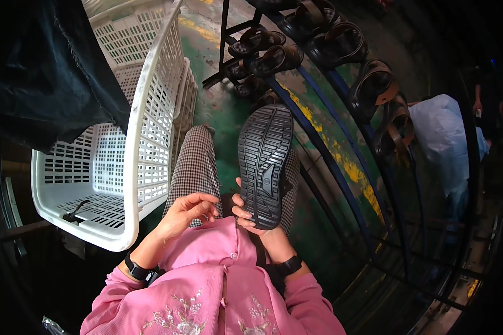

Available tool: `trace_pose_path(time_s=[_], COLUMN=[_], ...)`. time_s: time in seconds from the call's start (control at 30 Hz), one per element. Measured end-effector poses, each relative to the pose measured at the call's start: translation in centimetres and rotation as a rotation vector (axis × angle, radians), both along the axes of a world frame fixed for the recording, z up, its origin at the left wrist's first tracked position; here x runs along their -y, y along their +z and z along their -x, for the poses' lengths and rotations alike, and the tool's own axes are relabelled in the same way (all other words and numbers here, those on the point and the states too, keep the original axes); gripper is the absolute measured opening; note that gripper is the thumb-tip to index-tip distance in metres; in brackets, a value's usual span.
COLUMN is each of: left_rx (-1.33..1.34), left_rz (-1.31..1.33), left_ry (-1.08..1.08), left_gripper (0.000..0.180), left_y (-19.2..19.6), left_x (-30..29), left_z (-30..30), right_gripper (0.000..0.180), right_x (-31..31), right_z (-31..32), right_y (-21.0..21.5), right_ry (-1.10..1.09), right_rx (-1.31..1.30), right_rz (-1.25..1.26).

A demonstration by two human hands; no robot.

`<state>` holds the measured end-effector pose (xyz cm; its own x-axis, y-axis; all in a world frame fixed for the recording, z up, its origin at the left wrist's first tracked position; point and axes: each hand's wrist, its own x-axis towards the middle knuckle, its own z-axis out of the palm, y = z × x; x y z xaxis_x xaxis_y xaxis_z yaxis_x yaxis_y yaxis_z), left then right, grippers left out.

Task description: Picking up sandals from a basket, inspecting the soles and straps, and placing them on a drying or storage rack.

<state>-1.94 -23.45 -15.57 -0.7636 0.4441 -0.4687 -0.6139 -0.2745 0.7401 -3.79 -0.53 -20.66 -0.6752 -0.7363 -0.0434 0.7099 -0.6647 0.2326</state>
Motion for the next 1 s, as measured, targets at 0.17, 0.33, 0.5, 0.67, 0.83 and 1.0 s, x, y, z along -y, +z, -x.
trace_pose_path(time_s=[0.17, 0.33, 0.5, 0.67, 0.83, 1.0], left_rx=[-0.007, -0.008, -0.067, -0.191, -0.381, -0.424], left_rz=[0.003, 0.01, 0.062, 0.302, 0.623, 0.83], left_ry=[-0.014, -0.004, 0.1, 0.301, 0.298, 0.235], left_gripper=[0.025, 0.024, 0.023, 0.022, 0.024, 0.024], left_y=[-0.3, -0.5, -1.1, -2.6, -5.1, -7.2], left_x=[0.0, -0.2, 0.0, 0.4, 0.6, 0.4], left_z=[0.2, 0.0, 0.4, 1.6, 2.4, 3.2], right_gripper=[0.061, 0.06, 0.051, 0.022, 0.027, 0.033], right_x=[0.0, -0.1, -0.4, -1.9, -3.9, -6.5], right_z=[0.2, 0.2, 0.5, 3.7, 7.8, 11.8], right_y=[-0.3, -0.3, -2.3, -8.5, -16.6, -21.0], right_ry=[0.01, 0.014, -0.028, -0.129, -0.192, -0.342], right_rx=[-0.014, -0.013, 0.047, 0.467, 0.738, 0.74], right_rz=[0.008, 0.002, -0.15, -0.8, -1.291, -1.23])
